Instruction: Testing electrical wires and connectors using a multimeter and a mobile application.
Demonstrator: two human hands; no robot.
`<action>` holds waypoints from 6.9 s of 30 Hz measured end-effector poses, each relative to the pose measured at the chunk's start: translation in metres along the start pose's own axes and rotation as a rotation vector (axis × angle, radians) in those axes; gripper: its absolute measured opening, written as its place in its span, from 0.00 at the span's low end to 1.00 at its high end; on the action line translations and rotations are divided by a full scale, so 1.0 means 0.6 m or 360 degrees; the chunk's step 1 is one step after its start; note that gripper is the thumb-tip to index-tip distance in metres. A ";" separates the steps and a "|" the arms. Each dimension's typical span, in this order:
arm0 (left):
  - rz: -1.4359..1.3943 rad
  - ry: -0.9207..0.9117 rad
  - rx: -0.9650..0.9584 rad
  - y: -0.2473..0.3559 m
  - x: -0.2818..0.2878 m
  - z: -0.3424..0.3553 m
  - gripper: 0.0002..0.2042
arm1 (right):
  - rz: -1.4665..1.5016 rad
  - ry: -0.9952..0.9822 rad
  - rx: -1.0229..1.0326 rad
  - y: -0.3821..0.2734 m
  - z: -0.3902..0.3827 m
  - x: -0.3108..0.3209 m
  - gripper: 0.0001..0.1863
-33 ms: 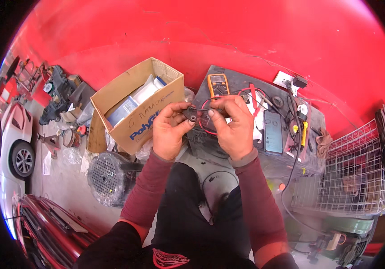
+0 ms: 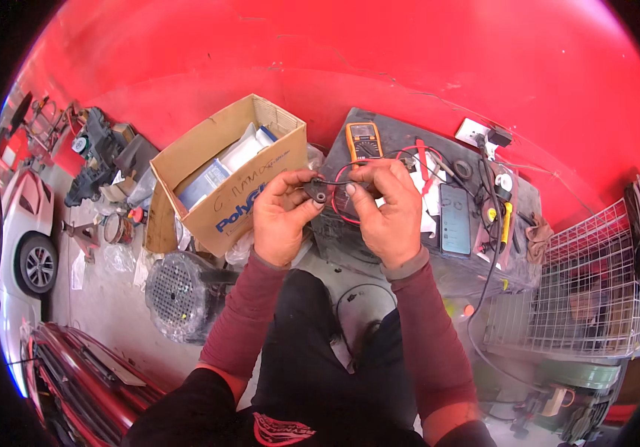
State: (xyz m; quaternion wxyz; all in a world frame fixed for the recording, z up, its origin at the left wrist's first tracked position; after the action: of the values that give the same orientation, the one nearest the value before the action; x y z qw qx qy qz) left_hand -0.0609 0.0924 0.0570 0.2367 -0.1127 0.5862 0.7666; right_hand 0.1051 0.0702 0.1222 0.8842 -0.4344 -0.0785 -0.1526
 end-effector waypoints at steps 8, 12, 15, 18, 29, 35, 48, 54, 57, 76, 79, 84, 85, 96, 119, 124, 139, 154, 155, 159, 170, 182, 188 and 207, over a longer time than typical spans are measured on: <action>0.0371 -0.0179 -0.0144 0.029 -0.024 -0.006 0.18 | -0.0217 -0.0153 -0.0056 -0.019 0.007 -0.014 0.04; 0.0017 -0.0303 0.0235 0.028 -0.037 -0.011 0.16 | -0.0226 -0.0283 0.0033 -0.044 0.019 -0.007 0.02; -0.0190 -0.0339 0.0403 0.038 -0.051 -0.013 0.14 | -0.0282 -0.0358 0.0079 -0.062 0.021 0.000 0.03; -0.0348 -0.0366 0.0456 0.052 -0.067 -0.013 0.13 | -0.0330 -0.0390 0.0114 -0.076 0.019 0.019 0.04; -0.0482 -0.0496 0.0652 0.048 -0.088 -0.013 0.13 | 0.0447 -0.0597 -0.0774 -0.031 -0.037 0.055 0.09; -0.0345 -0.0476 0.0496 0.089 -0.121 0.004 0.10 | 0.0741 -0.0562 -0.0969 -0.040 -0.063 0.080 0.11; 0.0008 -0.0599 0.0225 0.163 -0.176 0.020 0.14 | 0.1128 -0.0505 -0.0889 -0.096 -0.091 0.111 0.13; 0.0098 -0.0591 0.0098 0.192 -0.181 0.035 0.13 | 0.1300 -0.0460 -0.0919 -0.102 -0.103 0.113 0.13; 0.0061 -0.0604 0.0092 0.201 -0.180 0.039 0.12 | 0.1352 -0.0447 -0.0886 -0.104 -0.108 0.116 0.12; 0.0214 -0.0457 -0.0030 0.232 -0.157 0.094 0.10 | 0.1390 -0.0359 -0.0971 -0.084 -0.149 0.129 0.11; 0.0241 -0.0447 -0.0041 0.236 -0.153 0.101 0.09 | 0.1339 -0.0373 -0.0966 -0.080 -0.154 0.129 0.11; 0.0272 -0.0293 -0.0103 0.245 -0.126 0.123 0.09 | 0.1260 -0.0363 -0.0956 -0.076 -0.165 0.129 0.11; 0.0294 -0.0276 -0.0098 0.249 -0.118 0.128 0.09 | 0.1240 -0.0373 -0.0980 -0.076 -0.165 0.128 0.11; 0.0245 -0.0148 0.0001 0.210 -0.070 0.146 0.10 | 0.1405 -0.0356 -0.0918 -0.058 -0.152 0.123 0.13; -0.0463 0.0046 0.0096 0.103 0.038 0.165 0.16 | 0.0998 -0.0272 -0.0966 -0.061 -0.208 0.142 0.13; -0.0546 0.0064 0.0104 0.085 0.049 0.176 0.13 | 0.1004 -0.0254 -0.0992 -0.052 -0.219 0.145 0.10; -0.0678 -0.0188 0.0096 0.058 0.046 0.185 0.09 | 0.1151 -0.0231 -0.1021 -0.037 -0.243 0.144 0.08; -0.0179 0.0261 -0.0119 0.121 0.178 -0.026 0.17 | 0.0909 -0.0360 -0.1135 0.013 -0.316 0.065 0.05; -0.0109 0.0307 -0.0095 0.110 0.193 -0.059 0.17 | 0.0955 -0.0354 -0.1132 0.016 -0.319 0.060 0.05; 0.0091 0.0528 0.0247 0.039 0.270 -0.233 0.18 | 0.1263 -0.0495 -0.1268 0.018 -0.333 0.037 0.09; 0.2233 -0.0078 0.0142 -0.042 0.163 -0.426 0.19 | 0.0934 -0.0741 -0.1308 -0.017 -0.348 -0.012 0.20; 0.0347 -0.0295 0.0467 -0.042 -0.049 -0.387 0.16 | 0.0571 -0.0763 -0.0888 -0.063 -0.338 0.002 0.22; 0.0038 -0.0124 0.0686 -0.056 -0.049 -0.377 0.16 | 0.0246 -0.0850 -0.0660 -0.069 -0.326 0.012 0.22; -0.0119 -0.0088 0.1007 -0.062 -0.048 -0.347 0.10 | 0.0642 -0.0717 -0.0918 -0.032 -0.344 0.016 0.19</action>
State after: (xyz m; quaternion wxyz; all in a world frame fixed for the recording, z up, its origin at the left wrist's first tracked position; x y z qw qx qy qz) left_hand -0.0396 -0.1051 -0.0217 0.3039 -0.0340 0.7844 0.5397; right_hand 0.1088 -0.1063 0.0131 0.6990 -0.6936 -0.1375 0.1067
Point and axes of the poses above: each hand's wrist, its own z-axis towards the middle knuckle, its own x-axis out of the back of the hand, y = z × x, the point moved 8 cm from there along z, towards the middle knuckle, and after that the axes turned 3 degrees about -y, right-handed, at the moved point
